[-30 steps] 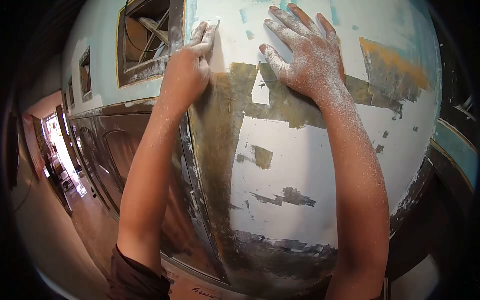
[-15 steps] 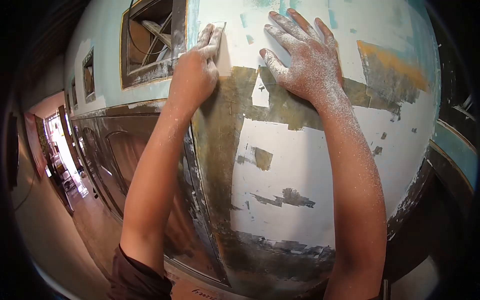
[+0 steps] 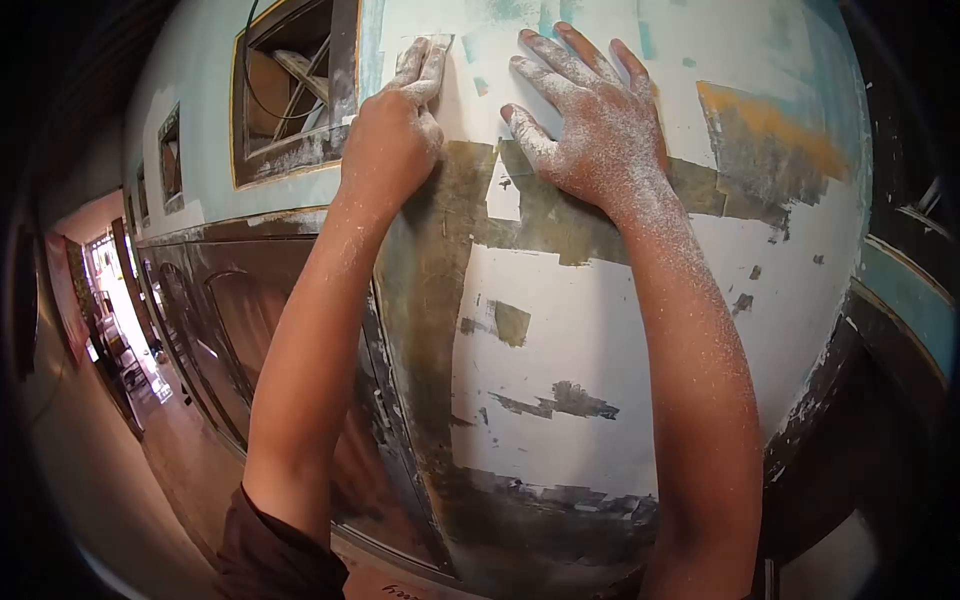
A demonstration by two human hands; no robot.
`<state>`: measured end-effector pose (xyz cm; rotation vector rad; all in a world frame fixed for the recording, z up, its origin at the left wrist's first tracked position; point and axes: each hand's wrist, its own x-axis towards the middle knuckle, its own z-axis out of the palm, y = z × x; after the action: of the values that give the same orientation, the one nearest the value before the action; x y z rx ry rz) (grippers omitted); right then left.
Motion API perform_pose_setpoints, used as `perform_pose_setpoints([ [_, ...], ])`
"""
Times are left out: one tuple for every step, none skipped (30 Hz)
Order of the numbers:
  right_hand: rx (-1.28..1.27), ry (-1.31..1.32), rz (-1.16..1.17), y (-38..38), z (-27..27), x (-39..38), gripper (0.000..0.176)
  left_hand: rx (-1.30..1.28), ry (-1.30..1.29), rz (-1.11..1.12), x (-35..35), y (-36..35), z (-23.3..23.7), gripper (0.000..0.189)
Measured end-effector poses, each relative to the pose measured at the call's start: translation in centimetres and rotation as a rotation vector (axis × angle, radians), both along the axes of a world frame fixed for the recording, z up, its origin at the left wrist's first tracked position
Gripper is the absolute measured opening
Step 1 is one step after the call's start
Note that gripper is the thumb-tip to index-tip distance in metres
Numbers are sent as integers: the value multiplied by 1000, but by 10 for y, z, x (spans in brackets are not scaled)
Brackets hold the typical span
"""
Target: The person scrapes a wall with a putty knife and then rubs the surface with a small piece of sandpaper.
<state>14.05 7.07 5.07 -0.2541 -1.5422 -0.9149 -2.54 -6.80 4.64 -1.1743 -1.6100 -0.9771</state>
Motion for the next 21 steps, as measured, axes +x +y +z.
perform_pose_setpoints([
  [-3, 1, -2, 0, 0, 0, 50, 62, 57, -51, -4, 4, -5, 46],
  [-4, 1, -4, -1, -1, 0, 51, 122, 113, -104, -5, 6, -9, 49],
  [-2, 0, -5, -1, -1, 1, 51, 120, 111, -106, -6, 8, -18, 49],
  [-3, -1, -6, -1, -1, 1, 51, 142, 136, -132, -5, 8, -30, 55],
  [-5, -2, -12, -1, -1, 1, 51, 165, 161, -158, -3, 5, -43, 61],
  [-8, -2, -18, -1, -1, 1, 51, 163, 147, -162, 0, 5, -55, 67],
  [-10, -5, -16, 0, -2, 0, 51, 161, 144, -160, 3, 3, -67, 67],
  [-4, 1, -9, 1, -2, 0, 51, 135, 96, -170, 6, 0, -77, 68],
  [3, 9, -1, 1, -2, -1, 51, 111, 50, -180, 9, -2, -84, 69],
  [-4, 6, -27, 2, -1, -2, 51, 72, 13, -144, 12, -4, -86, 70],
  [5, 14, -51, 3, -2, -2, 52, 90, 45, -153, 13, -4, -85, 69],
  [9, 13, -34, 3, -1, -2, 52, 108, 89, -139, 11, -2, -80, 68],
  [13, 13, -18, 3, -1, -2, 51, 126, 134, -126, 7, 1, -71, 68],
  [12, 14, -18, 2, -1, -2, 51, 121, 135, -131, 7, 3, -58, 56],
  [7, 10, -11, 1, -2, -2, 50, 114, 137, -137, 8, 4, -45, 45],
  [7, 7, -7, 1, -1, -1, 49, 118, 126, -131, 11, 4, -31, 35],
  [10, 5, -24, 0, -1, 0, 49, 65, 59, -70, 13, 4, -17, 33],
  [11, 9, -18, 0, -1, 0, 49, 54, 21, -53, 17, 3, -6, 32],
  [13, 12, -13, 1, 0, 0, 48, 44, -17, -36, 20, 2, 0, 31],
  [12, 10, -13, 1, 0, 0, 48, 44, -20, -36, 18, 3, -2, 31],
  [13, 15, -14, 2, 0, 0, 48, 61, 6, -71, 14, 4, -6, 32],
])
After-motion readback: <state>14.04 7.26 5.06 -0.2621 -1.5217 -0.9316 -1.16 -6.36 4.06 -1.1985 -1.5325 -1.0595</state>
